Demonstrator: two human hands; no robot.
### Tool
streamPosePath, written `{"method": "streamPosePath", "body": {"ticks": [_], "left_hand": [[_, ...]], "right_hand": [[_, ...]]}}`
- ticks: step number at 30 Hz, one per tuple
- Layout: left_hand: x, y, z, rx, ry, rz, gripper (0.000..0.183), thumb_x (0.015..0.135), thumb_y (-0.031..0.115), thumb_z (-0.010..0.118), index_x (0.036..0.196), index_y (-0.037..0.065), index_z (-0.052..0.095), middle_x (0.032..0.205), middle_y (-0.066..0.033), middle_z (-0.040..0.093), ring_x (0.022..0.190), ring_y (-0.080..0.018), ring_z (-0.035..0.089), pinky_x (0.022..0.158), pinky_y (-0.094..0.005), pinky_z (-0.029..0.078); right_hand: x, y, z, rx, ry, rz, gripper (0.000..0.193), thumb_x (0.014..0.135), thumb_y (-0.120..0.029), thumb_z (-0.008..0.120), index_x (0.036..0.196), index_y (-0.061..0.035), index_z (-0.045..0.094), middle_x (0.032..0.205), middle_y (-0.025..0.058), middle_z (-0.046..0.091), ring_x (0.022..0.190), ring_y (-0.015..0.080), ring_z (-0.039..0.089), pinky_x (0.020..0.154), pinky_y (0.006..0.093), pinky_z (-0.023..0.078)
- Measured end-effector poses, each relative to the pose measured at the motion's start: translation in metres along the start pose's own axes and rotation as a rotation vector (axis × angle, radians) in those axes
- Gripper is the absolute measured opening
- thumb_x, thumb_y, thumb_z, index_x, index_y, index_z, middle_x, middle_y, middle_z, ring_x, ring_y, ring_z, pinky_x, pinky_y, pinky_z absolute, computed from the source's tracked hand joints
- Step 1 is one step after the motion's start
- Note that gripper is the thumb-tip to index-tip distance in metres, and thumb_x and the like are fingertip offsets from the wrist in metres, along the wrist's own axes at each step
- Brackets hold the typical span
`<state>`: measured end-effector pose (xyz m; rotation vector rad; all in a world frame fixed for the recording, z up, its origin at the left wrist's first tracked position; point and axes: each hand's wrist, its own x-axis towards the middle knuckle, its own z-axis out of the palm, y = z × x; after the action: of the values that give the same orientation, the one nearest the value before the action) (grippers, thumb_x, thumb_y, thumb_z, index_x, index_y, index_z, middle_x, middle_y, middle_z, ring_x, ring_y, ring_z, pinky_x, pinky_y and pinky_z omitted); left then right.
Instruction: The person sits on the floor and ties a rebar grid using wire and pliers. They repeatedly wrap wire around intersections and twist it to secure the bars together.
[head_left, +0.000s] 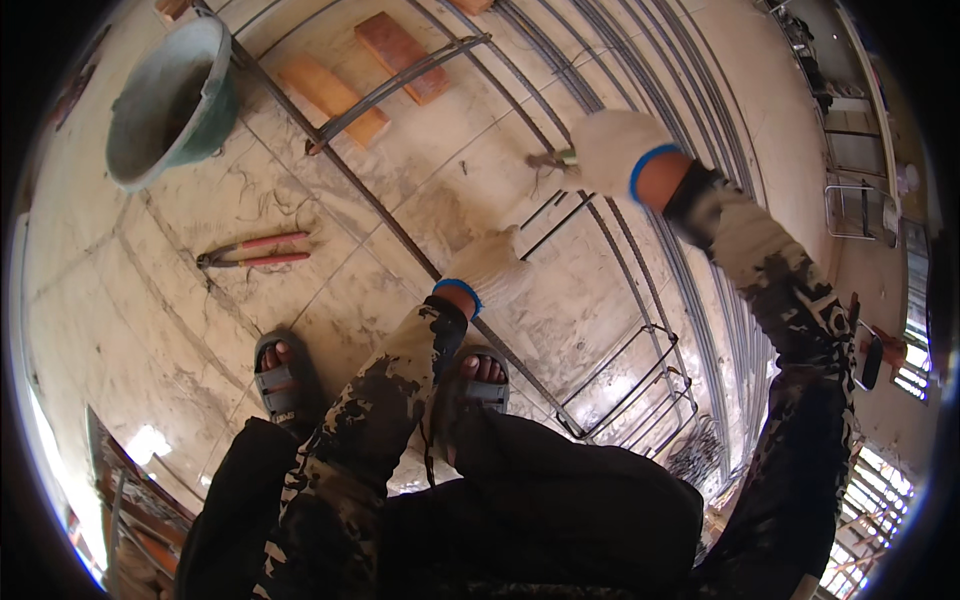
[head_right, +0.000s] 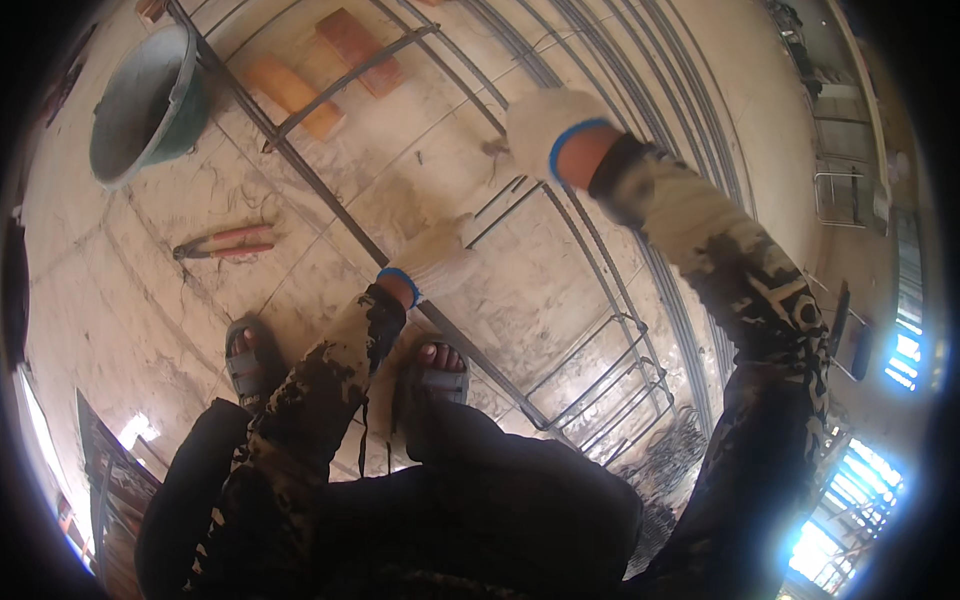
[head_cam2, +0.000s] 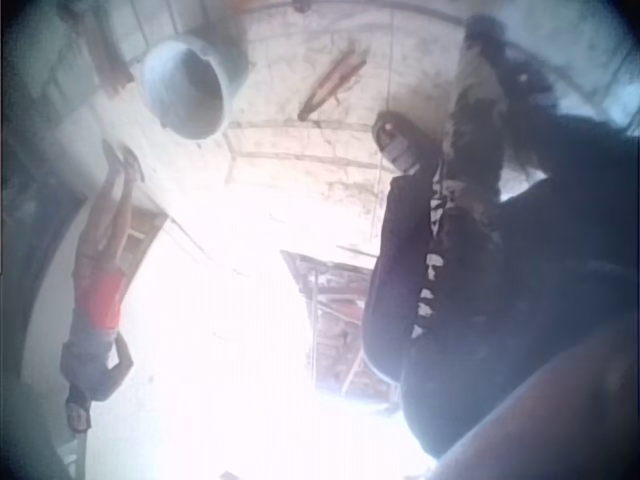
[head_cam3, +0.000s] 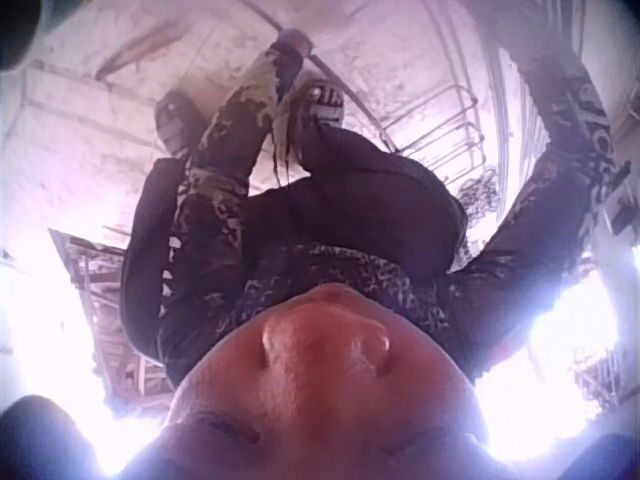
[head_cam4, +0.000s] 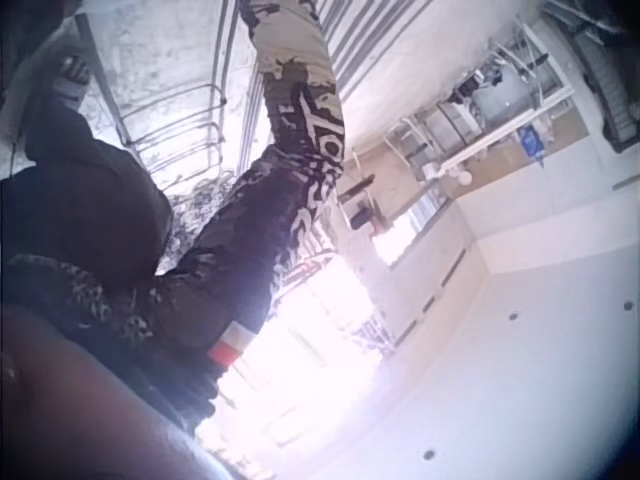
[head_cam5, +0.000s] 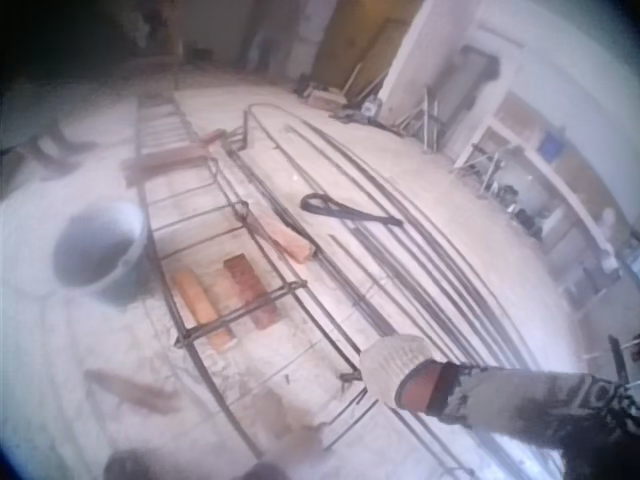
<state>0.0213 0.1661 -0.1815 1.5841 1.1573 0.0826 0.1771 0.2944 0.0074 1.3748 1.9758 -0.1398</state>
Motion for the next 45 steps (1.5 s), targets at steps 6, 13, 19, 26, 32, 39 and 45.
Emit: {"method": "streamPosePath", "body": {"ticks": [6,13,19,26,32,39,45], "left_hand": [[0.007,0.002,0.003,0.006,0.046,0.013,0.067,0.098,0.034,0.066,0.152,-0.005,0.058,0.14,-0.0373,0.069,0.132,-0.0525,0.066,0.113,-0.0548,0.054],[0.003,0.003,-0.001,-0.004,0.043,-0.022,0.06,0.096,0.033,0.067,0.142,-0.006,0.064,0.133,-0.0352,0.073,0.127,-0.0517,0.069,0.108,-0.0552,0.056],[0.003,-0.004,0.001,-0.023,0.036,-0.007,0.062,0.095,0.034,0.065,0.144,-0.004,0.063,0.136,-0.0351,0.072,0.128,-0.0517,0.069,0.109,-0.0557,0.056],[0.011,-0.008,0.003,-0.009,-0.053,-0.022,0.072,0.094,0.038,0.064,0.154,-0.002,0.058,0.147,-0.0348,0.066,0.135,-0.0529,0.066,0.115,-0.0556,0.054],[0.002,0.0,-0.007,-0.01,-0.103,-0.056,0.073,0.095,0.039,0.064,0.155,-0.002,0.057,0.149,-0.0371,0.063,0.136,-0.0539,0.066,0.116,-0.055,0.053],[0.007,0.004,-0.007,-0.01,-0.112,-0.007,0.074,0.099,0.036,0.067,0.157,-0.007,0.051,0.146,-0.0398,0.065,0.138,-0.0522,0.064,0.117,-0.052,0.051],[0.013,-0.007,-0.011,-0.03,-0.162,0.018,0.077,0.102,0.041,0.068,0.158,-0.008,0.05,0.15,-0.039,0.063,0.143,-0.0519,0.06,0.122,-0.0499,0.048]], "right_hand": [[0.005,0.022,-0.003,0.065,0.29,-0.229,0.04,0.114,-0.033,0.055,0.144,-0.0165,0.074,0.104,0.0142,0.083,0.093,0.0409,0.079,0.084,0.0554,0.062],[0.004,0.016,0.017,-0.223,0.083,-0.218,0.037,0.109,-0.016,0.061,0.142,-0.0202,0.076,0.093,0.0226,0.079,0.087,0.0395,0.079,0.074,0.0521,0.064],[-0.003,0.006,-0.007,-0.05,0.317,-0.271,0.032,0.106,-0.017,0.066,0.133,-0.0208,0.082,0.1,0.0151,0.084,0.093,0.037,0.082,0.079,0.0503,0.066],[-0.006,0.002,-0.004,-0.343,-0.039,-0.218,0.03,0.108,-0.012,0.063,0.13,-0.0176,0.081,0.096,0.0171,0.082,0.092,0.0377,0.082,0.076,0.0504,0.066],[-0.011,-0.004,0.004,-0.287,0.145,-0.153,0.034,0.105,-0.006,0.064,0.133,-0.0183,0.08,0.1,0.0176,0.083,0.094,0.0381,0.082,0.079,0.0492,0.067],[-0.012,0.024,0.007,-0.225,0.273,-0.266,0.027,0.101,-0.017,0.07,0.123,-0.0114,0.084,0.1,0.0158,0.083,0.087,0.0354,0.081,0.076,0.0478,0.065],[-0.053,0.032,0.008,-0.182,0.16,-0.242,0.037,0.104,-0.01,0.062,0.135,-0.0181,0.079,0.101,0.0133,0.083,0.091,0.036,0.08,0.081,0.0477,0.065]]}}
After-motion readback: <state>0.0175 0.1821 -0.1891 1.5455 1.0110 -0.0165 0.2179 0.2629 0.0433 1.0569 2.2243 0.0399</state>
